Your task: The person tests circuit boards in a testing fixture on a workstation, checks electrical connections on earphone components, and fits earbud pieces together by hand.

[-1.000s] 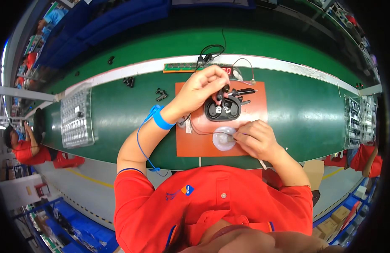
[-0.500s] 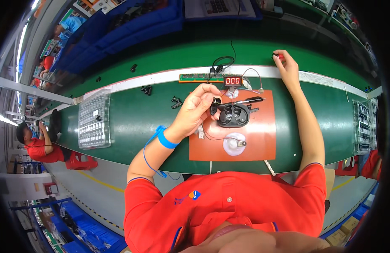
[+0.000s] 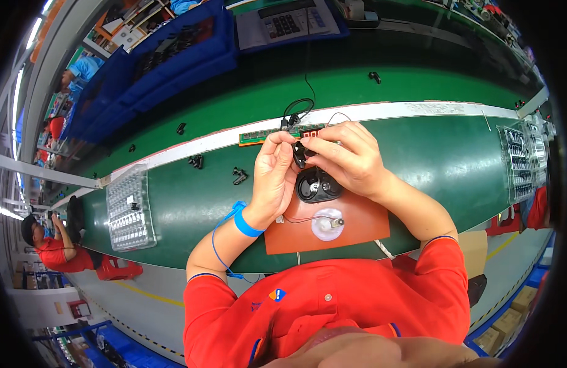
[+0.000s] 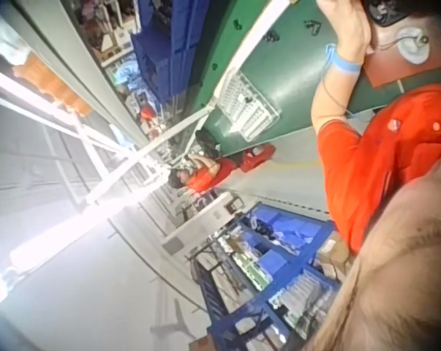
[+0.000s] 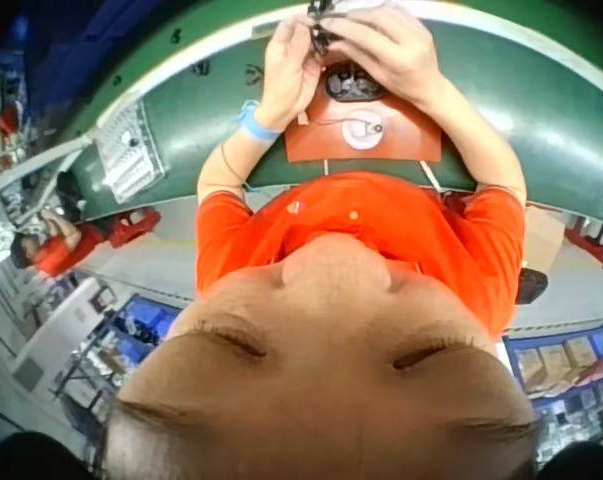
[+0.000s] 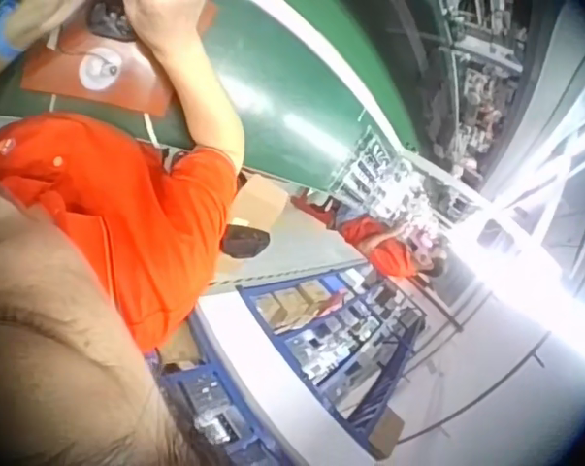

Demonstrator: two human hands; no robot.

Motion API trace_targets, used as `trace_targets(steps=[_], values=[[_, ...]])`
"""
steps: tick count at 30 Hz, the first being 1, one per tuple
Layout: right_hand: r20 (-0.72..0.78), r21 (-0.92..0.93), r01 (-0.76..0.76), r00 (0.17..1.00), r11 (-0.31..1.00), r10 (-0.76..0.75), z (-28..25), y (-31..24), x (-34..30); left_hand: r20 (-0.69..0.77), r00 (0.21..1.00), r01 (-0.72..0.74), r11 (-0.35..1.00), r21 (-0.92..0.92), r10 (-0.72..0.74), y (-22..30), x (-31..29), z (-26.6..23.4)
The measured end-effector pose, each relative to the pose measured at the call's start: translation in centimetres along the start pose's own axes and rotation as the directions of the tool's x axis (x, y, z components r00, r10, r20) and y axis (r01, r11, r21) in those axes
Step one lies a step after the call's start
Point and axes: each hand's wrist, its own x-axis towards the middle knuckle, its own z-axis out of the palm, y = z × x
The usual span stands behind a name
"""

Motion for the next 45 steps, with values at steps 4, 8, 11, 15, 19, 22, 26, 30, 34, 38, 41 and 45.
trace_targets(steps=[4, 8, 11, 15, 19, 22, 26, 30, 34, 38, 41, 45], values=[[-0.002, 0.004, 0.029, 1.000, 1.000, -0.029, -0.1, 0.1, 0.2, 0.045, 0.999, -0.029, 0.999, 0.044, 0.028, -0.5, -0.2, -1.4], [0.039, 0.139, -0.135, 0.991, 0.981, 0.131, -0.2, 0.0, -0.3, 0.102, 0.994, 0.050, 0.998, -0.049, -0.045, -1.1, -0.5, -2.2], [0.120, 0.334, -0.417, 0.908, 0.845, 0.401, 0.1, -0.5, -1.2, 0.132, 0.989, -0.084, 0.989, 0.124, 0.068, -1.3, -0.5, -2.0], [0.284, 0.609, -0.617, 0.757, 0.499, 0.589, 0.4, -1.1, -1.6, 0.220, 0.928, -0.367, 0.843, 0.393, 0.301, -1.0, -1.1, -2.1], [0.395, 0.778, -0.606, 0.676, 0.165, 0.622, 1.3, -1.4, -2.1, 0.375, 0.826, -0.564, 0.590, 0.578, 0.421, -0.8, -0.9, -2.0], [0.373, 0.810, -0.563, 0.709, 0.162, 0.599, 1.4, -1.5, -2.5, 0.399, 0.829, -0.559, 0.569, 0.603, 0.392, -0.8, -1.2, -2.1], [0.397, 0.799, -0.579, 0.709, 0.160, 0.584, 1.2, -1.4, -2.4, 0.394, 0.840, -0.542, 0.540, 0.644, 0.374, -0.4, -1.6, -2.0], [0.373, 0.771, -0.583, 0.740, 0.257, 0.560, 1.3, -0.8, -2.9, 0.397, 0.842, -0.539, 0.533, 0.652, 0.366, -0.3, -1.6, -1.9], [0.391, 0.758, -0.596, 0.741, 0.266, 0.546, 1.2, -0.5, -3.0, 0.377, 0.843, -0.536, 0.529, 0.658, 0.385, -0.4, -1.4, -1.6], [0.369, 0.720, -0.585, 0.778, 0.372, 0.509, 1.0, -0.4, -2.7, 0.360, 0.841, -0.536, 0.530, 0.657, 0.405, -0.4, -1.4, -1.5], [0.345, 0.756, -0.544, 0.805, 0.365, 0.483, 1.2, -0.4, -2.8, 0.330, 0.858, -0.509, 0.568, 0.647, 0.393, -0.3, -1.2, -1.7], [0.339, 0.743, -0.541, 0.812, 0.394, 0.475, 1.3, -0.3, -2.8, 0.274, 0.897, -0.441, 0.644, 0.626, 0.348, -0.6, -1.4, -1.8]])
